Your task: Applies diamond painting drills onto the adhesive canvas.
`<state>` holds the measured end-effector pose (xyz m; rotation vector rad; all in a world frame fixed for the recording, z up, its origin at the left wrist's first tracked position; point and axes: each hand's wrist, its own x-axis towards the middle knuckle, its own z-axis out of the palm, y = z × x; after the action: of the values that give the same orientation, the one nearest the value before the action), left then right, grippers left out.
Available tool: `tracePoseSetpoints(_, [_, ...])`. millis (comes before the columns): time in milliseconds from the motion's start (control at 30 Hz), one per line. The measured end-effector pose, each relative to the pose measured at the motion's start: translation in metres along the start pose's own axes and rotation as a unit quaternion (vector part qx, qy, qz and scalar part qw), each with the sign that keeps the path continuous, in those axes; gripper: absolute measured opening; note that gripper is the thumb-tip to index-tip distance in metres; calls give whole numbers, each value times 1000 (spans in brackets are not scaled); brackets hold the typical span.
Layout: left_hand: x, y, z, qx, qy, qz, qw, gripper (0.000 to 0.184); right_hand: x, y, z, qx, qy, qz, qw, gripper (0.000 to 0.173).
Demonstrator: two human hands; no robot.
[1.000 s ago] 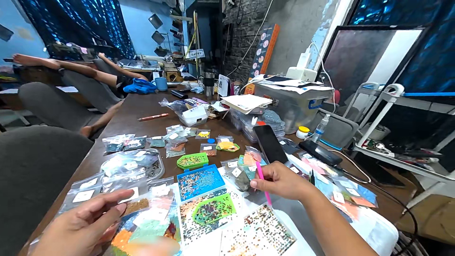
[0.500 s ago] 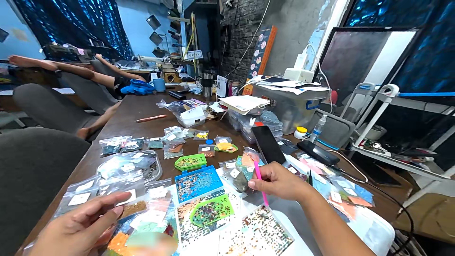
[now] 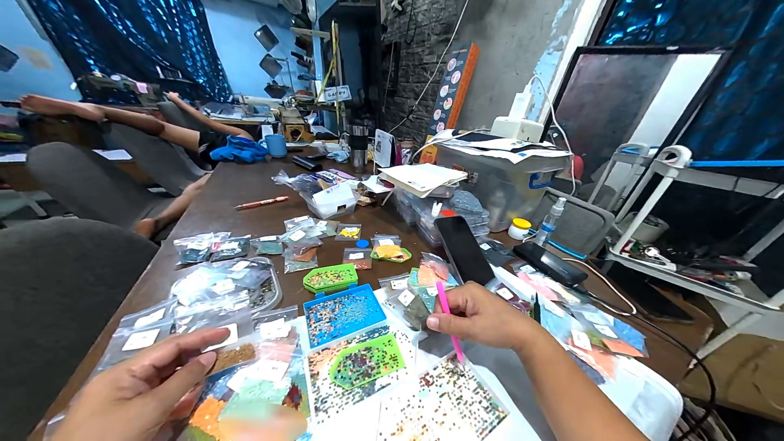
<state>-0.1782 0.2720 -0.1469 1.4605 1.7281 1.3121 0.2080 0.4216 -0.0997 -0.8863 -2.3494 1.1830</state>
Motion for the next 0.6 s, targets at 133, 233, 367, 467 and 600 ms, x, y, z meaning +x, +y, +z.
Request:
tracePoseSetpoints(133, [0,-1,2,-7,1,4,1000,30,1,-2,1,-37,-20,36,998,27])
tracePoseSetpoints(233, [-1,-1,2,-1,4,6,1000,30,0,-3,5,6,-27,12,1000,25])
tracePoseSetpoints(367, [-1,1,3,-1,11,2,1000,30,0,-2,5,29,-17,-3,999,24])
tracePoseSetpoints(467, [0,1,2,-6,13,2,1000,30,0,0,3,-13,-16,15,1000,27])
tracePoseSetpoints(600, [-1,2,3,1,13,1,1000,31,2,-2,5,-38,-36,30,998,29])
